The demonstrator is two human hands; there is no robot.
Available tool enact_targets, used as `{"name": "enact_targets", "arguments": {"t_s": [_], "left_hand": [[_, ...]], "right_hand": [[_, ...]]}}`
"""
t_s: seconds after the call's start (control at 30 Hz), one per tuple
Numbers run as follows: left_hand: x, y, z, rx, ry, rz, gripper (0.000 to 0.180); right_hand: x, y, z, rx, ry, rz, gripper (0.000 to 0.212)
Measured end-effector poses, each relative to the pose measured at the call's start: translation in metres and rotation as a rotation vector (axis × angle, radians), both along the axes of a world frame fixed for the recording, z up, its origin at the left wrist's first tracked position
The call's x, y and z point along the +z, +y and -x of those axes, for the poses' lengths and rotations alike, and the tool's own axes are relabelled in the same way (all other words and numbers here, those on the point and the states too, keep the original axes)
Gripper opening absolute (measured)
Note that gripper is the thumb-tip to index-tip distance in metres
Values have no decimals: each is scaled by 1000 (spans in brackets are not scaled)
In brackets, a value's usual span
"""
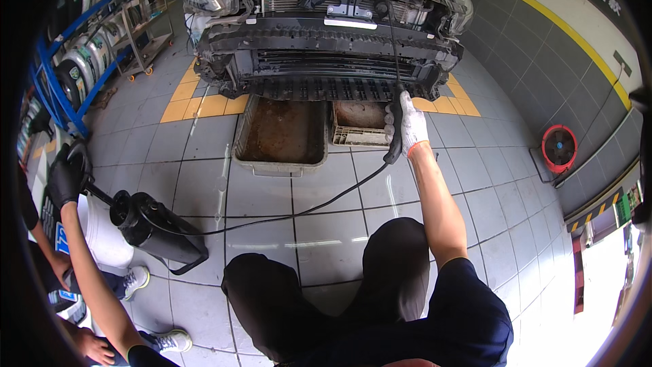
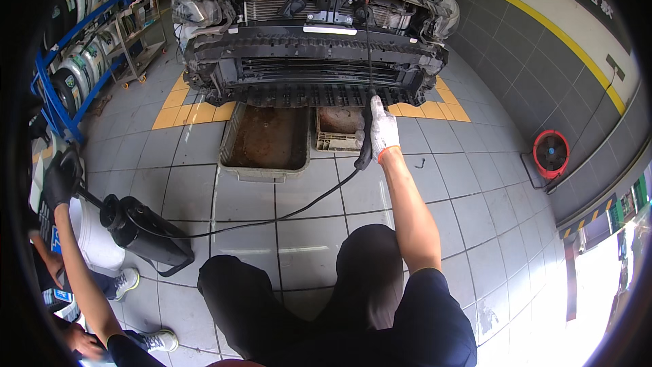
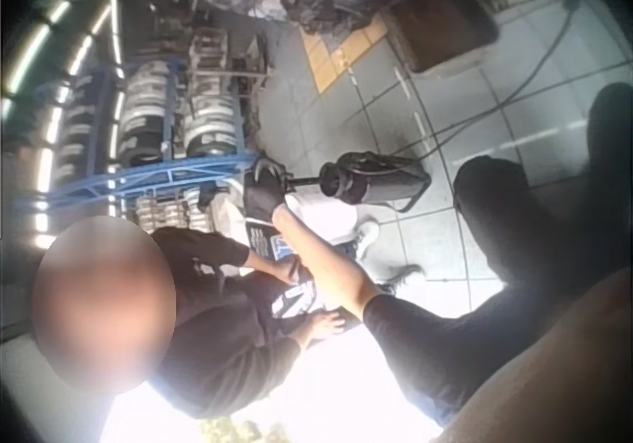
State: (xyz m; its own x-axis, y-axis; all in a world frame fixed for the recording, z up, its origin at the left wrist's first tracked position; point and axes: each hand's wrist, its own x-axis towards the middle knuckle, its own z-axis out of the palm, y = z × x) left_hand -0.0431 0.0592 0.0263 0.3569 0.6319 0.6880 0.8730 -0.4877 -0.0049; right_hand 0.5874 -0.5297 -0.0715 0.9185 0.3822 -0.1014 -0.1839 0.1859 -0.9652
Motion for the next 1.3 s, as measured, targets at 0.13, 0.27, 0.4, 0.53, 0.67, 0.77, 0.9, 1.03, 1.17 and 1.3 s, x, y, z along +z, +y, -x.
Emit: {"name": "enact_targets", "arguments": {"t_s": [0.13, 0.27, 0.4, 0.53, 0.67, 0.77, 0.9, 1.03, 1.17, 1.3], "left_hand": [[-1, -4, 0, 11, -9, 27, 69], [0, -6, 1, -1, 44, -30, 55], [1, -5, 5, -11, 68, -58, 49], [2, -6, 5, 16, 78, -48, 48], [3, -5, 3, 34, 84, -15, 47], [1, -2, 5, 9, 75, -32, 47], [-4, 7, 8, 9, 60, -40, 47], [-6, 12, 8, -30, 52, -71, 47], [-6, 1, 5, 20, 42, -95, 46], [-2, -11, -1, 65, 55, -131, 44]], "right_hand": [[2, 20, -11, 1, -57, 38, 56], [4, 41, -29, -65, -127, 102, 57], [3, 52, -44, -117, -208, 184, 61], [12, 57, -66, -123, -269, 265, 62], [33, 51, -80, -112, -299, 310, 62], [57, 32, -86, 18, -176, 234, 59], [70, 18, -88, 67, -156, 206, 56], [70, 13, -91, 96, -152, 211, 57], [75, 7, -95, 160, -110, 187, 57], [81, 3, -96, 202, -87, 195, 57]]}}
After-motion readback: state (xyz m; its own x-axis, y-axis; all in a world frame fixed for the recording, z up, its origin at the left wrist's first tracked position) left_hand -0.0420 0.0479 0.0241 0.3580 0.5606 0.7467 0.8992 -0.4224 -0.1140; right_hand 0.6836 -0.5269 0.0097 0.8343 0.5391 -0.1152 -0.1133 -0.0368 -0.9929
